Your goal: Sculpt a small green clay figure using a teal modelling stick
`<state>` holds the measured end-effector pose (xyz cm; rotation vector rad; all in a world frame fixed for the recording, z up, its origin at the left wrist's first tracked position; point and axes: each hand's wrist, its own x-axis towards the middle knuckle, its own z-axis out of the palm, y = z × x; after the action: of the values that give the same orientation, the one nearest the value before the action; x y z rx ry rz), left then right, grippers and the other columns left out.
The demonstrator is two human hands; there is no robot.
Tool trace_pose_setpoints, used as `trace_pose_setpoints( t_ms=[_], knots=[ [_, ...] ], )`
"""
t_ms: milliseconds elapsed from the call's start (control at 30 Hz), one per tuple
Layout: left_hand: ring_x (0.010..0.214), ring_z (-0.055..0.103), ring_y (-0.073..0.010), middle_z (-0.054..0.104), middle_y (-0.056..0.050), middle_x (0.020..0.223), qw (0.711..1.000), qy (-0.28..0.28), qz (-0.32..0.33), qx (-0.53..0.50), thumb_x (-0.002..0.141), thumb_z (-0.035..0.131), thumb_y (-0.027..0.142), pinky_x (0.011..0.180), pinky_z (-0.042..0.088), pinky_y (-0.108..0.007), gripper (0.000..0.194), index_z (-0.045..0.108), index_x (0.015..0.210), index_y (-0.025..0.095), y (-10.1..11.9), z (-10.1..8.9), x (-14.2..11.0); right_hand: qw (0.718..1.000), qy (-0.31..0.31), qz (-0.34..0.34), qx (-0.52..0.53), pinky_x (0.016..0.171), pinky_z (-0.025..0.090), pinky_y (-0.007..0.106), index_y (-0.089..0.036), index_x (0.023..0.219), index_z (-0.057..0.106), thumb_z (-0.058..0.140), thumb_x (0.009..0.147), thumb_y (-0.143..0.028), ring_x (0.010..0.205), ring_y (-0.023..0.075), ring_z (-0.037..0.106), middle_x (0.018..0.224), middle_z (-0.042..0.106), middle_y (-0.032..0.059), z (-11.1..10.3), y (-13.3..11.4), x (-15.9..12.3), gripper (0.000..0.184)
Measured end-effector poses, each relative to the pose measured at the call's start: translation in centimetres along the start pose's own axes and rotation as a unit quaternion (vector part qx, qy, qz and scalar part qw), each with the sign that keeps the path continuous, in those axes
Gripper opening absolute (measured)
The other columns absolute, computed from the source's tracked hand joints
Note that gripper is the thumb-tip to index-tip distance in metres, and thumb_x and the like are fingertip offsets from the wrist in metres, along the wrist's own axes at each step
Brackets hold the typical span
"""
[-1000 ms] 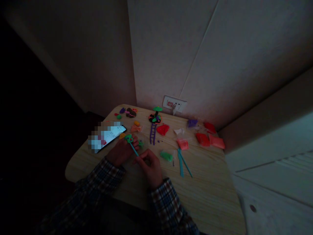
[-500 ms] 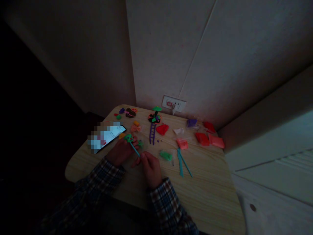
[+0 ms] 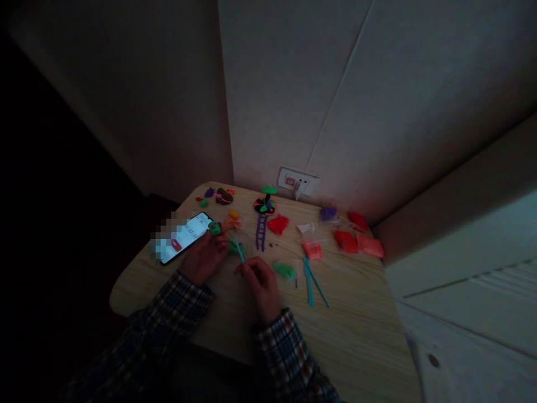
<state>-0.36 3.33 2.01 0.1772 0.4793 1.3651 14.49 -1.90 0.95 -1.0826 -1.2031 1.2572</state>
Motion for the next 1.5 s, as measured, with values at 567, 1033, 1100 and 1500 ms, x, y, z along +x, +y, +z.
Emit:
trace_pose_setpoints(
  t_ms=[567,1033,1100,1500],
  knots=[
    [0.077,0.063,-0.0131,0.067,-0.003,0.087,0.983,-0.09,-0.096,0.125,0.07,0.072,0.016,0.068,0.051,-0.024,0.014,0.066,0.082,0.015,-0.6,-1.3,-0.1,0.988,0.073,-0.08,0.111,0.067,0.047,0.026,-0.022,0.081,0.062,0.064,0.078,-0.027,0.071,0.0134,0.061,0.072,0.064,-0.0019,-0.2,0.4,-0.2,0.006],
    [0.08,0.06,-0.0116,0.063,-0.001,0.086,0.968,-0.126,-0.115,0.185,0.061,0.079,0.016,0.078,0.048,-0.024,0.035,0.064,0.093,0.015,-1.0,-1.3,0.0,0.985,0.097,-0.126,0.061,0.074,0.049,0.028,-0.023,0.086,0.062,0.059,0.082,-0.023,0.078,0.0142,0.063,0.079,0.065,-0.0008,-0.2,-0.5,-0.6,0.005],
    [0.079,0.06,-0.0112,0.063,0.0,0.087,0.966,-0.131,-0.117,0.19,0.063,0.078,0.016,0.078,0.047,-0.024,0.034,0.064,0.094,0.016,-1.0,-1.3,0.0,0.986,0.095,-0.126,0.06,0.074,0.049,0.028,-0.023,0.087,0.062,0.059,0.082,-0.023,0.078,0.014,0.063,0.079,0.065,-0.001,-0.2,-0.5,-0.5,0.005],
    [0.077,0.061,-0.0122,0.065,-0.002,0.082,0.965,-0.111,-0.095,0.219,0.062,0.077,0.014,0.075,0.048,-0.024,0.03,0.066,0.09,0.014,-0.9,-0.3,-0.5,0.988,0.1,-0.121,-0.008,0.074,0.048,0.032,-0.022,0.085,0.061,0.057,0.082,-0.025,0.08,0.017,0.061,0.081,0.064,0.0017,-0.2,-0.4,-0.6,0.006]
  ],
)
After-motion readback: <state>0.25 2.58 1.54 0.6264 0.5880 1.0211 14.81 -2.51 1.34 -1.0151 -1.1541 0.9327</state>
